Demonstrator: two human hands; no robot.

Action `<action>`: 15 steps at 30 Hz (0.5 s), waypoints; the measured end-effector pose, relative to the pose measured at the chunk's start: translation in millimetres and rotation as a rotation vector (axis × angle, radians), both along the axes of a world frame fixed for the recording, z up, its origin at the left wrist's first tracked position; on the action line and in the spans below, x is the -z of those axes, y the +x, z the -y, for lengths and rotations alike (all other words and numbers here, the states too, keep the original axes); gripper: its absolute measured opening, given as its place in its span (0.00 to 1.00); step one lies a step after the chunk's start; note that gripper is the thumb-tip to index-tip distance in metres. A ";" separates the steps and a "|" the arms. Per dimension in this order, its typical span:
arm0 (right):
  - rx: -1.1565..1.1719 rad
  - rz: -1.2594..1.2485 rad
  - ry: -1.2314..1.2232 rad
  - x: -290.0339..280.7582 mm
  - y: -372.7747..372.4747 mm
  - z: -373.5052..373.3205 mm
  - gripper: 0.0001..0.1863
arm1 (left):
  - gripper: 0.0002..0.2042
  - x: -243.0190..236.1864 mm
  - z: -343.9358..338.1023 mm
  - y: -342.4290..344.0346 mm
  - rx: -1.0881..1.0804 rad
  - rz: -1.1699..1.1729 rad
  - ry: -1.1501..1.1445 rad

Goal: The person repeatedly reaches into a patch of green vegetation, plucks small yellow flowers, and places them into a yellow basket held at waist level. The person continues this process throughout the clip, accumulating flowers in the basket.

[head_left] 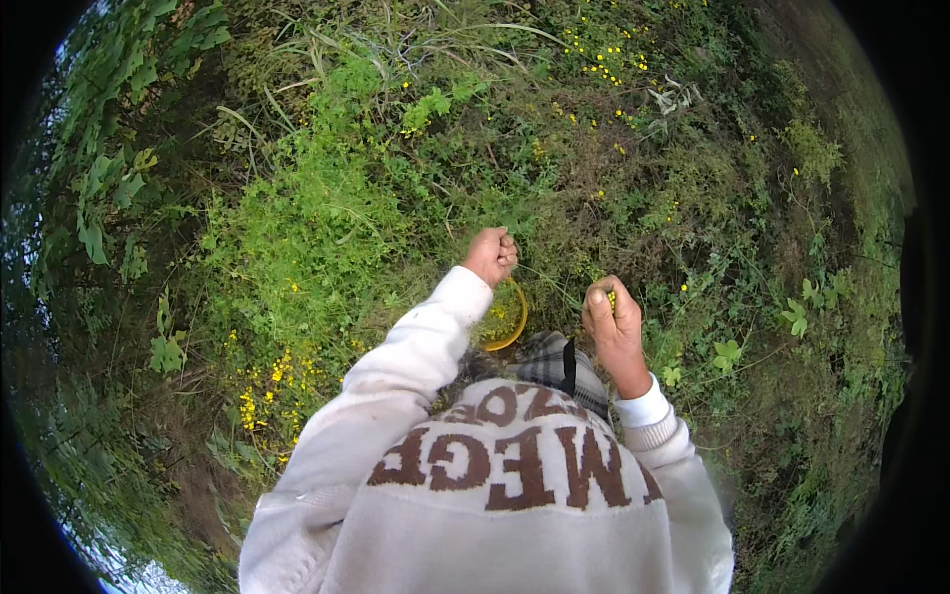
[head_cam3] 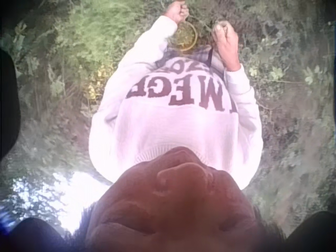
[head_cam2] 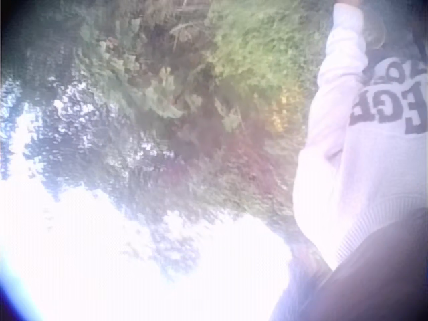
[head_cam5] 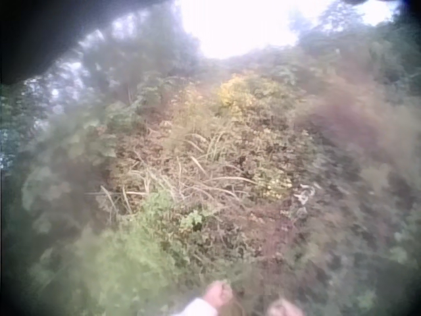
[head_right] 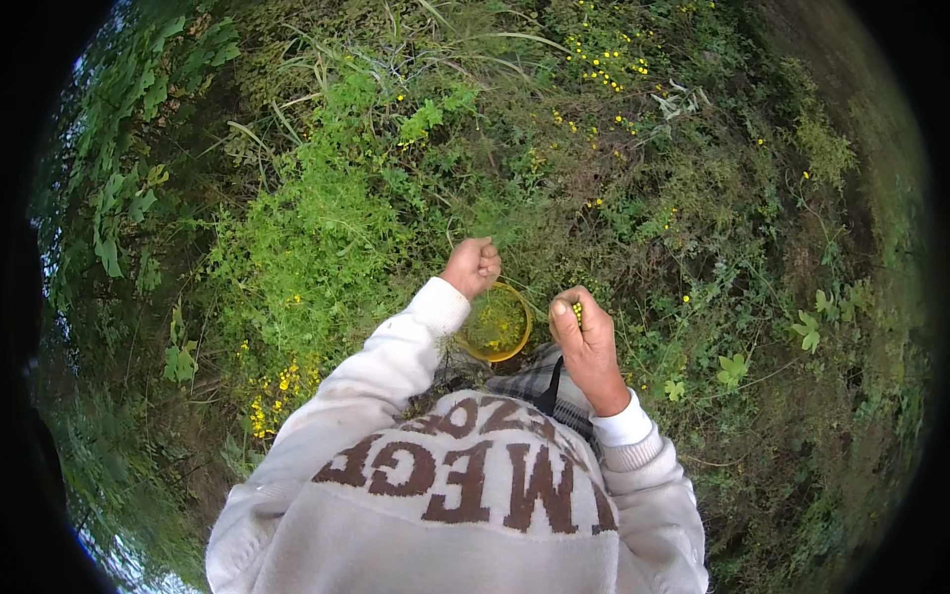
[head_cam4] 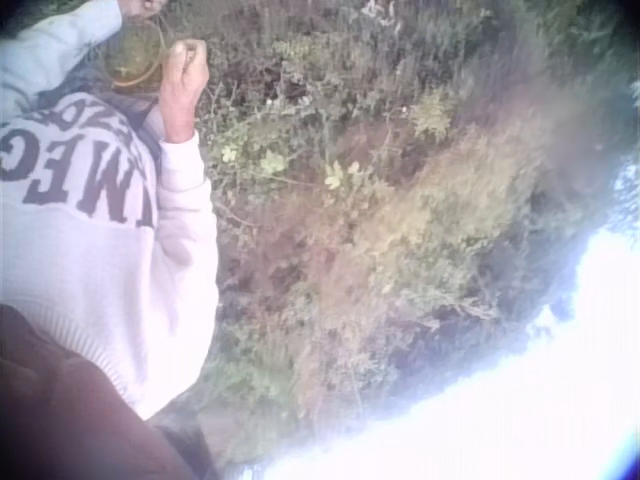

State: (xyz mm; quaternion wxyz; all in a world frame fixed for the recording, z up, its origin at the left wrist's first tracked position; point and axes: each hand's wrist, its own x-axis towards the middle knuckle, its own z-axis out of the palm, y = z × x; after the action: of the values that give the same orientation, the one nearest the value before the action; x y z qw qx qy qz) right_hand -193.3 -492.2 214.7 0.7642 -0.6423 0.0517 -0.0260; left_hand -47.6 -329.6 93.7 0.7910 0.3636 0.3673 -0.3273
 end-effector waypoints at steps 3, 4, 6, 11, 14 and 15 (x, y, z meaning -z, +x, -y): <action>0.084 -0.188 0.361 18.9 25.3 9.7 0.13 | 0.14 -5.5 9.9 -8.2 0.276 0.159 -0.226; 0.084 -0.212 0.490 28.2 33.3 8.3 0.13 | 0.16 -7.9 14.8 -11.6 0.342 0.144 -0.229; 0.134 -0.217 0.641 46.2 43.6 2.6 0.12 | 0.24 -14.2 18.7 -18.6 0.460 0.163 -0.300; 0.232 -0.338 0.665 83.5 59.6 -14.8 0.11 | 0.41 -23.9 22.2 -27.3 0.488 0.112 -0.324; 0.206 -0.348 0.527 97.3 59.7 -24.0 0.10 | 0.35 -25.4 26.6 -33.3 0.546 0.203 -0.029; 0.192 -0.380 0.511 100.3 58.5 -27.9 0.09 | 0.27 -25.8 26.6 -32.3 0.611 0.250 0.027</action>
State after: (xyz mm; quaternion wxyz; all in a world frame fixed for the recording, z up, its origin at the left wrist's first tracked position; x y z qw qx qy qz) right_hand -134.7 -464.3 114.3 0.8713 -0.4155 0.2587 0.0362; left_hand -79.9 -356.2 119.5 0.6906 0.5046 0.1455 -0.4972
